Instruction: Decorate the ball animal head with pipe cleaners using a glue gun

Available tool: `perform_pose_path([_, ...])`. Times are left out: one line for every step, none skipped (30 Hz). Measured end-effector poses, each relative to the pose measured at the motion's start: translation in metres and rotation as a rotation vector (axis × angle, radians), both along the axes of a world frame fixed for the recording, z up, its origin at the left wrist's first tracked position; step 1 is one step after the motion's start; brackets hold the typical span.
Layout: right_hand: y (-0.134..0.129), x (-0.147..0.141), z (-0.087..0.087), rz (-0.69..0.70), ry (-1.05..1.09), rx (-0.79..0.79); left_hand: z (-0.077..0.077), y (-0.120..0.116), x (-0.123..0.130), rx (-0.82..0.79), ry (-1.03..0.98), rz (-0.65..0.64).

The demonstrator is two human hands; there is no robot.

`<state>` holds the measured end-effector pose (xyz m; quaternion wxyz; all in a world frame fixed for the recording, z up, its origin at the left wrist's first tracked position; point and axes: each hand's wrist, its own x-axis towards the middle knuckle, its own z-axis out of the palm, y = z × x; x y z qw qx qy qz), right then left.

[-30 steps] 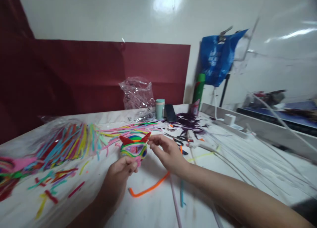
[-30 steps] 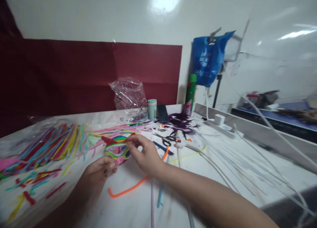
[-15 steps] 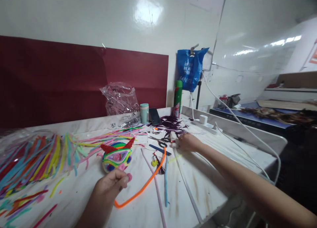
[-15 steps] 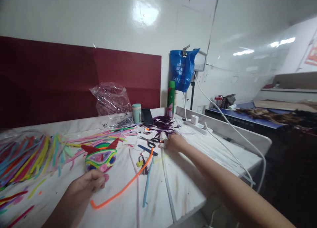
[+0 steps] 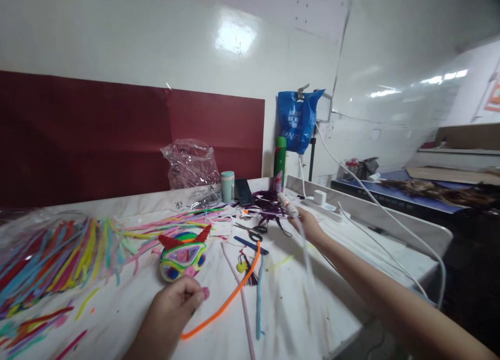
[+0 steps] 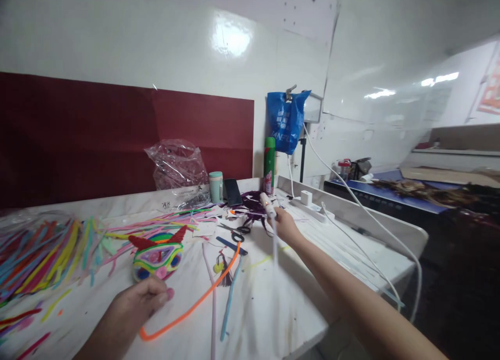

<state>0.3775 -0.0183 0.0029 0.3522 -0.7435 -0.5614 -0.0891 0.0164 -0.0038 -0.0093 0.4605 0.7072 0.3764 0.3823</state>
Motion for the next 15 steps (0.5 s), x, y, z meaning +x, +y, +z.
perform_pose_path([-0.004, -0.008, 0.003, 0.025, 0.047, 0.015, -0.003, -0.003, 0.001, 0.095, 0.056, -0.007])
perform_pose_path([-0.009, -0.018, 0.006, 0.06, 0.101, 0.025, -0.005, -0.006, 0.001, 0.212, 0.113, -0.034])
perform_pose_path([-0.014, -0.031, 0.008, 0.101, 0.148, 0.032, -0.007, -0.009, 0.0, 0.339, 0.164, -0.086])
perform_pose_path([-0.02, -0.044, 0.009, 0.16, 0.21, 0.038, -0.008, -0.012, 0.0, 0.458, 0.206, -0.157])
perform_pose_path([-0.026, -0.058, 0.01, 0.252, 0.364, 0.055, -0.009, -0.014, -0.001, 0.557, 0.239, -0.214])
perform_pose_path([-0.032, -0.072, 0.011, 0.339, 0.459, 0.045, -0.009, -0.015, -0.002, 0.632, 0.26, -0.243])
perform_pose_path([-0.037, -0.085, 0.012, 0.421, 0.467, 0.027, -0.008, -0.015, -0.003, 0.683, 0.27, -0.252])
perform_pose_path([-0.042, -0.097, 0.012, 0.517, 0.428, 0.014, -0.007, -0.015, -0.004, 0.717, 0.27, -0.236])
perform_pose_path([-0.047, -0.108, 0.013, 0.608, 0.356, 0.002, -0.006, -0.013, -0.006, 0.74, 0.262, -0.209])
perform_pose_path([-0.05, -0.118, 0.014, 0.678, 0.283, 0.0, -0.004, -0.011, -0.007, 0.762, 0.251, -0.18])
perform_pose_path([-0.051, -0.126, 0.014, 0.738, 0.222, -0.006, -0.002, -0.008, -0.009, 0.782, 0.241, -0.151])
perform_pose_path([-0.052, -0.134, 0.014, 0.782, 0.178, -0.006, -0.001, -0.006, -0.01, 0.8, 0.237, -0.126])
perform_pose_path([-0.051, -0.14, 0.013, 0.81, 0.152, -0.002, 0.0, -0.004, -0.012, 0.817, 0.239, -0.106])
perform_pose_path([-0.05, -0.145, 0.013, 0.827, 0.138, 0.003, 0.001, -0.002, -0.013, 0.827, 0.244, -0.09])
perform_pose_path([-0.048, -0.148, 0.012, 0.836, 0.133, 0.01, 0.001, -0.001, -0.014, 0.824, 0.25, -0.077])
